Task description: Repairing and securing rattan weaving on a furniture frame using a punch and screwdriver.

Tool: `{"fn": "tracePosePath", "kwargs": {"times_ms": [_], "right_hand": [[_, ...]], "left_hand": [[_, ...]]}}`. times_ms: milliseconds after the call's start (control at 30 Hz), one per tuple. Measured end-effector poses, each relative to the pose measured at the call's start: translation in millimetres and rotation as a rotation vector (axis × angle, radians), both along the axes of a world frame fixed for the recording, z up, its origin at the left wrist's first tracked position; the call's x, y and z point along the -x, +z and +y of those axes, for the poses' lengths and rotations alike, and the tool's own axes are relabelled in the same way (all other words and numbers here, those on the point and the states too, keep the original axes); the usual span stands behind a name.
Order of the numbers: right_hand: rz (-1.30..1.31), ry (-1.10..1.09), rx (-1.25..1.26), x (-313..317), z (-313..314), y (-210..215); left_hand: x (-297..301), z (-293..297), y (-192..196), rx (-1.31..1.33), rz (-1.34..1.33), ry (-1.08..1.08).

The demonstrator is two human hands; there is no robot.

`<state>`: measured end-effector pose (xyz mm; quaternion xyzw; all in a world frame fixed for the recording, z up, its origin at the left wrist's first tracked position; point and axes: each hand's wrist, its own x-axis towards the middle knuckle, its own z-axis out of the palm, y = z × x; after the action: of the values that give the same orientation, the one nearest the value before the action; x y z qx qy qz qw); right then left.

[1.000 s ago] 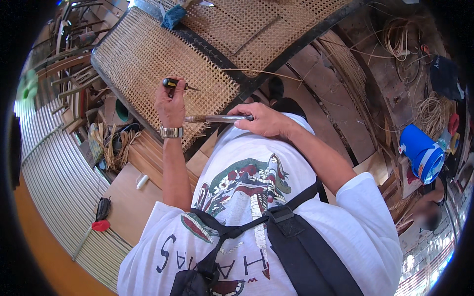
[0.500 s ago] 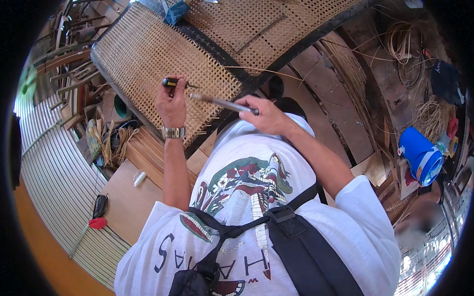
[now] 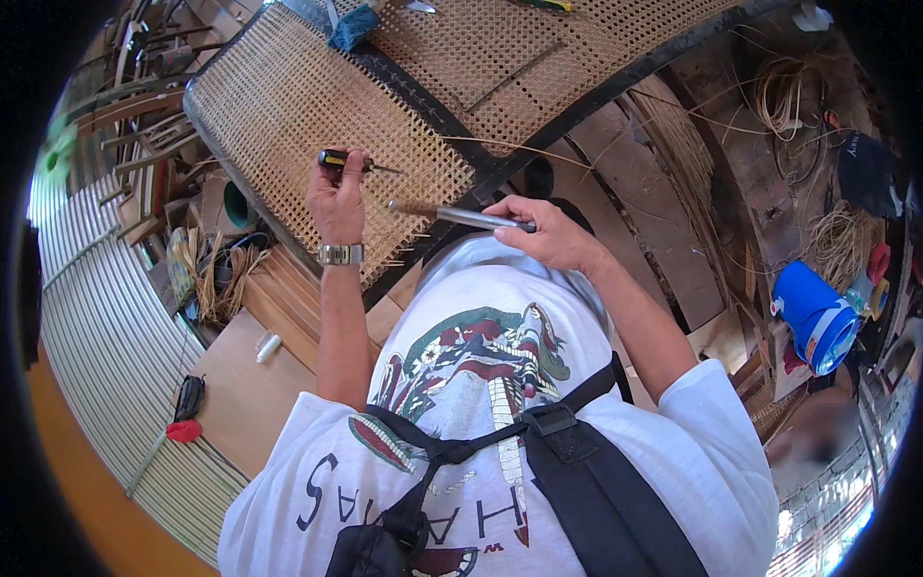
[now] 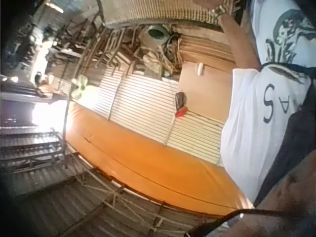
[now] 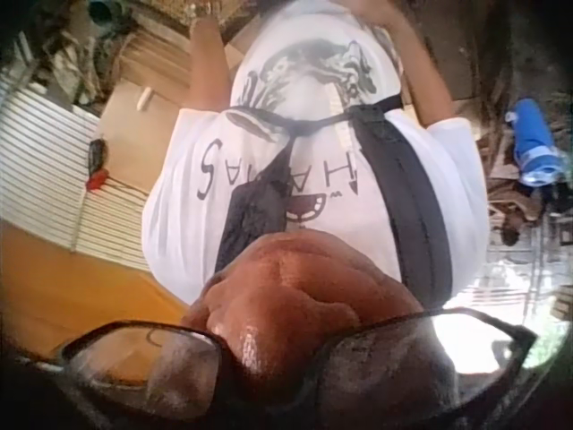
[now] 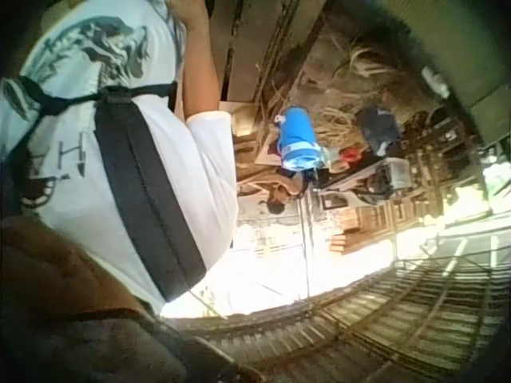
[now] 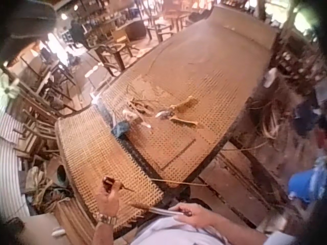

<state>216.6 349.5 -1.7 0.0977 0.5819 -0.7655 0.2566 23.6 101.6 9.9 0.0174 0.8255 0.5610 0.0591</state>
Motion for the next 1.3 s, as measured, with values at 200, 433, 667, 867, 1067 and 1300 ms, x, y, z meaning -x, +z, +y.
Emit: {"fn": "tracePosePath", "kwargs": {"times_ms": [200, 433, 667, 867, 1067, 1300], "right_hand": [[0.001, -0.042, -0.047, 1, 0, -1], [0.011, 0.032, -0.033, 18, 3, -2], [-0.014, -0.106, -0.032, 17, 11, -6], [0.007, -0.001, -0.097, 22, 8, -2], [0.011, 0.001, -0.087, 37, 6, 2], [0.043, 0.033, -0.095, 54, 6, 6]], "left_hand": [[-4, 16, -5, 0.059, -0.013, -0.017], [-1, 19, -1, 0.003, 0.016, 0.006], [26, 12, -17, -0.117, 0.004, 0.165], [43, 18, -30, -0.045, 0.052, 0.171], [45, 23, -28, 0.086, 0.115, 0.14], [48, 25, -23, 0.113, 0.139, 0.142]]}}
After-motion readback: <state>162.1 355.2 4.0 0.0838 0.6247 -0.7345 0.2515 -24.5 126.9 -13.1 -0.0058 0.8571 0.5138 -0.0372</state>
